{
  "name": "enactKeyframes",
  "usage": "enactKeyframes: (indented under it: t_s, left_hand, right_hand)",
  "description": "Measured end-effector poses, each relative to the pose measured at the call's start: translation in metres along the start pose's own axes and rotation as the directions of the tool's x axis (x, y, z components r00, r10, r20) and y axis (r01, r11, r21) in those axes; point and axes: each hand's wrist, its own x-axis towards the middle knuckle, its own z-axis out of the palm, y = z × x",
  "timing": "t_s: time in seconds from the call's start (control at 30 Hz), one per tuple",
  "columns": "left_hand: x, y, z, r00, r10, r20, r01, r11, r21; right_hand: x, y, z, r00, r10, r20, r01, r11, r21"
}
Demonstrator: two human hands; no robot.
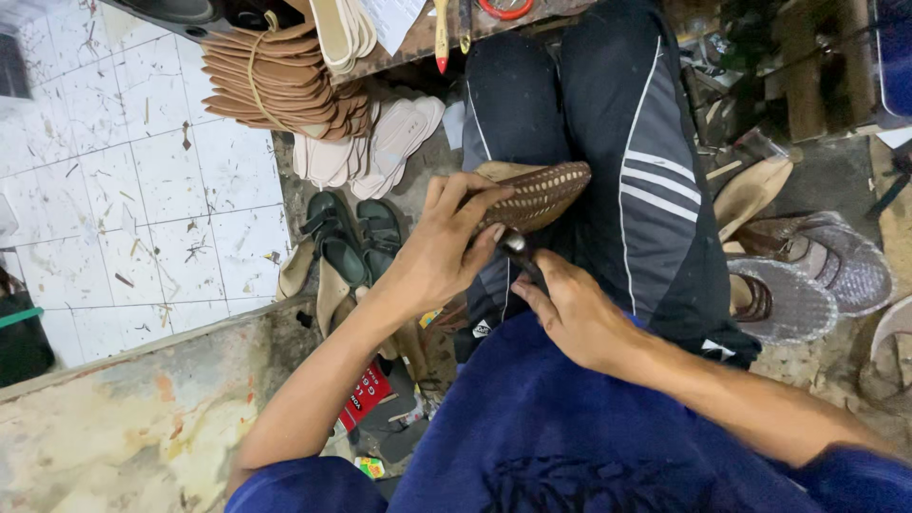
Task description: The person assembles a woven shoe by pressing the upper onto a sole, then uses a hammer to tap along the perimeter to secure it. They inspect the shoe, place it on a shelf, and repeat the process with a second shoe.
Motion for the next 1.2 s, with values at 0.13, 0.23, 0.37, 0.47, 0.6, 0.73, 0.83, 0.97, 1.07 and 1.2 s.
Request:
enactKeyframes:
  t_s: [0.13,0.23,0.37,0.47,0.6,0.73,0.83,0.97,1.07,1.2]
  left_hand:
    - [0.002,0.002,0.001,0.999,-0.038,-0.003,0.038,0.999,0.022]
    - [0.002,0.001,0.002,1.0,-0.001,0.001,0.001,0.998,0.057]
    - [0.001,-0.001,0.002,1.0,0.011,0.017,-0.012,0.998,0.06]
    - [-0.001,-0.002,0.001,1.0,-0.012,0.029,0.01,0.998,0.065]
    - [-0.002,-0.003,0.0,1.0,-0.013,0.016,0.012,0.998,0.057]
    - [-0.001,0.0,0.005,0.999,-0.044,-0.019,0.044,0.998,0.039]
    - [0.001,0.001,0.008,0.995,-0.076,-0.07,0.078,0.996,0.033]
    - [0.0,-0.003,0.007,0.998,-0.007,-0.067,0.013,0.995,0.095]
    - [-0.003,-0.007,0.006,0.997,-0.012,-0.082,0.016,0.998,0.06]
    - [-0.006,-0.017,0.006,0.989,-0.107,-0.1,0.109,0.994,0.016]
  right_hand:
    - [0.002,0.001,0.006,0.978,-0.161,-0.132,0.112,0.941,-0.32]
    - [0.003,0.003,0.002,0.974,-0.206,-0.097,0.177,0.954,-0.243]
    - [0.003,0.005,-0.011,0.996,-0.08,0.037,0.079,0.996,0.031]
    - [0.001,0.001,-0.013,0.999,-0.002,0.037,-0.002,0.995,0.101]
    - [0.001,-0.003,-0.006,0.995,-0.103,-0.018,0.104,0.983,0.149]
    - [0.004,-0.003,0.001,0.995,0.083,-0.051,-0.086,0.995,-0.055]
    - [0.007,-0.001,-0.003,0.997,0.004,-0.083,-0.017,0.988,-0.151]
    - [0.011,-0.001,-0.011,0.992,0.069,0.11,-0.087,0.981,0.173]
    - [0.013,-0.004,-0.009,0.993,0.089,0.082,-0.099,0.988,0.119]
    - [0.017,-0.007,-0.002,1.0,-0.014,-0.003,0.014,1.0,-0.022]
